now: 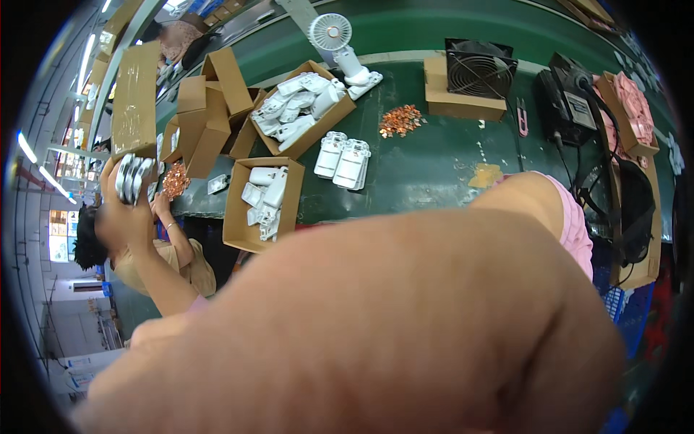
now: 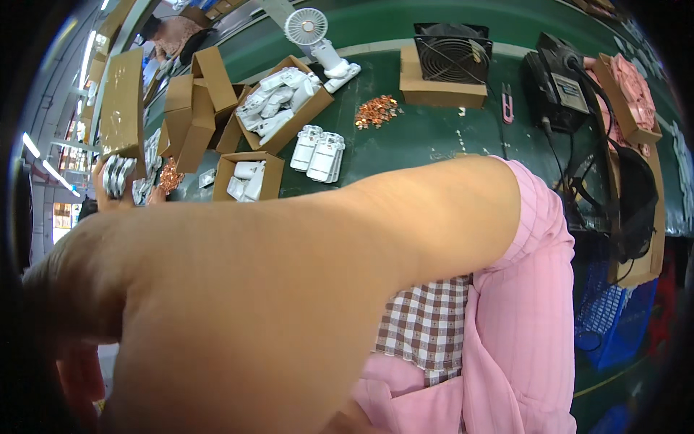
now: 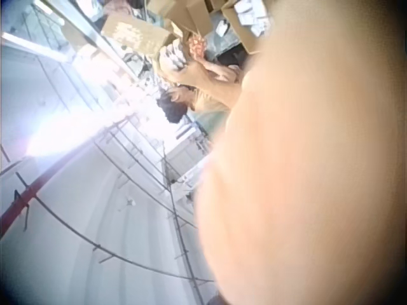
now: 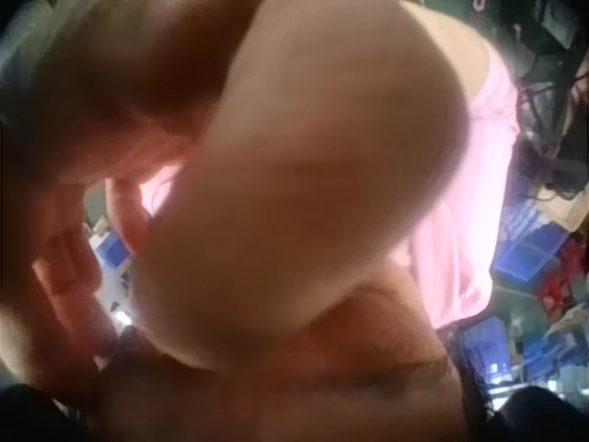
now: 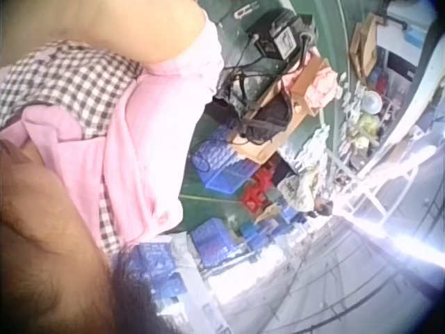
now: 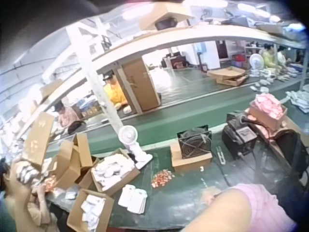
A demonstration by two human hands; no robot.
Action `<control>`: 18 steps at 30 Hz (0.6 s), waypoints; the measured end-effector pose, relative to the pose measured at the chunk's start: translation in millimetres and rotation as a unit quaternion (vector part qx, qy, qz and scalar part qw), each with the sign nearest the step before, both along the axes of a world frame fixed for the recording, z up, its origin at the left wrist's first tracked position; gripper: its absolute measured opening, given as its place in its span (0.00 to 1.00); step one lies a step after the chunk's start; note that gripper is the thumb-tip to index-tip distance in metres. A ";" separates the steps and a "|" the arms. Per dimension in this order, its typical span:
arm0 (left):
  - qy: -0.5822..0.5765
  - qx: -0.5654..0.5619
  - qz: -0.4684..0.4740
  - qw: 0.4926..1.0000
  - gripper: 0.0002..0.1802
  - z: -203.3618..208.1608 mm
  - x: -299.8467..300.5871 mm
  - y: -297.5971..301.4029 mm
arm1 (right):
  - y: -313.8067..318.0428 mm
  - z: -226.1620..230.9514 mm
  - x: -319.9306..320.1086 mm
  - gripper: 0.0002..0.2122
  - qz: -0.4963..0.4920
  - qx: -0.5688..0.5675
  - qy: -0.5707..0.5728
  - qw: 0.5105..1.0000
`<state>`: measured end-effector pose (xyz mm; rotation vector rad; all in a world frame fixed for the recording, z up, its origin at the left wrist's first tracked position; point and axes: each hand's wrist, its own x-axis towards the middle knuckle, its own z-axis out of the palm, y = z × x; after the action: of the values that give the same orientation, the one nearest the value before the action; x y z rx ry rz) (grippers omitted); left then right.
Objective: The person picks up white plastic housings and inserts small copper contacts into them by hand. They repeat this process for several units, occasionally moving cardboard boxes to access more parts, and place the assembled housings onto the table.
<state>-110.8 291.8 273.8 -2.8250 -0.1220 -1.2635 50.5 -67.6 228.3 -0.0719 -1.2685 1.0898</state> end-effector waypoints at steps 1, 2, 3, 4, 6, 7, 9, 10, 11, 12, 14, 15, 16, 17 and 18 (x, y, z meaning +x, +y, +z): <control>-0.006 0.041 0.008 0.999 0.22 0.0 -0.8 -14.0 | -3.6 -1.3 -1.3 0.08 0.002 -0.004 0.002 1.000; 0.010 0.044 -0.016 0.999 0.23 -0.7 -0.8 -32.7 | -7.4 -3.9 -2.0 0.08 0.001 -0.010 0.006 1.000; 0.013 0.054 -0.061 0.997 0.24 -2.2 2.0 -49.1 | -11.6 -6.3 -2.2 0.08 -0.002 -0.017 0.009 1.000; 0.035 0.081 -0.020 0.996 0.24 -5.9 -0.2 -70.1 | -16.6 -8.1 -2.9 0.09 -0.005 -0.023 0.012 1.000; 0.057 0.098 -0.107 0.988 0.23 -17.1 -2.4 -89.7 | -23.9 -8.2 4.7 0.09 0.001 -0.031 0.010 0.999; 0.050 0.072 -0.121 0.989 0.20 -17.4 -15.6 -115.3 | -38.4 6.5 -10.4 0.09 0.006 -0.020 -0.008 1.000; 0.123 0.161 -0.179 0.963 0.13 -41.3 11.1 -138.4 | -53.2 -38.9 16.3 0.10 -0.084 0.025 0.087 0.992; 0.152 0.153 -0.246 0.945 0.14 -49.9 15.5 -147.5 | -62.1 -55.6 29.3 0.10 -0.155 0.037 0.117 0.980; 0.168 0.161 -0.275 0.933 0.14 -57.8 19.9 -160.8 | -82.3 -62.2 46.3 0.11 -0.184 0.023 0.131 0.974; 0.199 0.173 -0.304 0.916 0.13 -63.6 21.7 -170.4 | -97.6 -71.8 59.2 0.12 -0.239 0.029 0.147 0.959; 0.245 0.167 -0.383 0.875 0.12 -72.3 36.0 -191.7 | -126.0 -89.2 73.1 0.08 -0.457 -0.093 0.134 0.875; 0.255 0.164 -0.419 0.856 0.13 -80.3 40.5 -199.0 | -133.5 -95.4 74.6 0.09 -0.569 -0.199 0.120 0.789; 0.262 0.179 -0.444 0.838 0.13 -87.8 46.5 -205.1 | -135.9 -104.3 77.3 0.12 -0.610 -0.284 0.103 0.732; 0.275 0.171 -0.467 0.823 0.14 -94.4 51.1 -210.5 | -137.4 -114.2 77.8 0.17 -0.623 -0.333 0.032 0.707; 0.284 0.163 -0.496 0.805 0.14 -100.3 58.9 -217.2 | -141.4 -124.8 75.3 0.20 -0.630 -0.360 0.001 0.689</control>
<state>-51.9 74.7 173.4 -2.7611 1.5735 -0.2769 125.8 -209.0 103.5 -1.3448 -0.4201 0.2480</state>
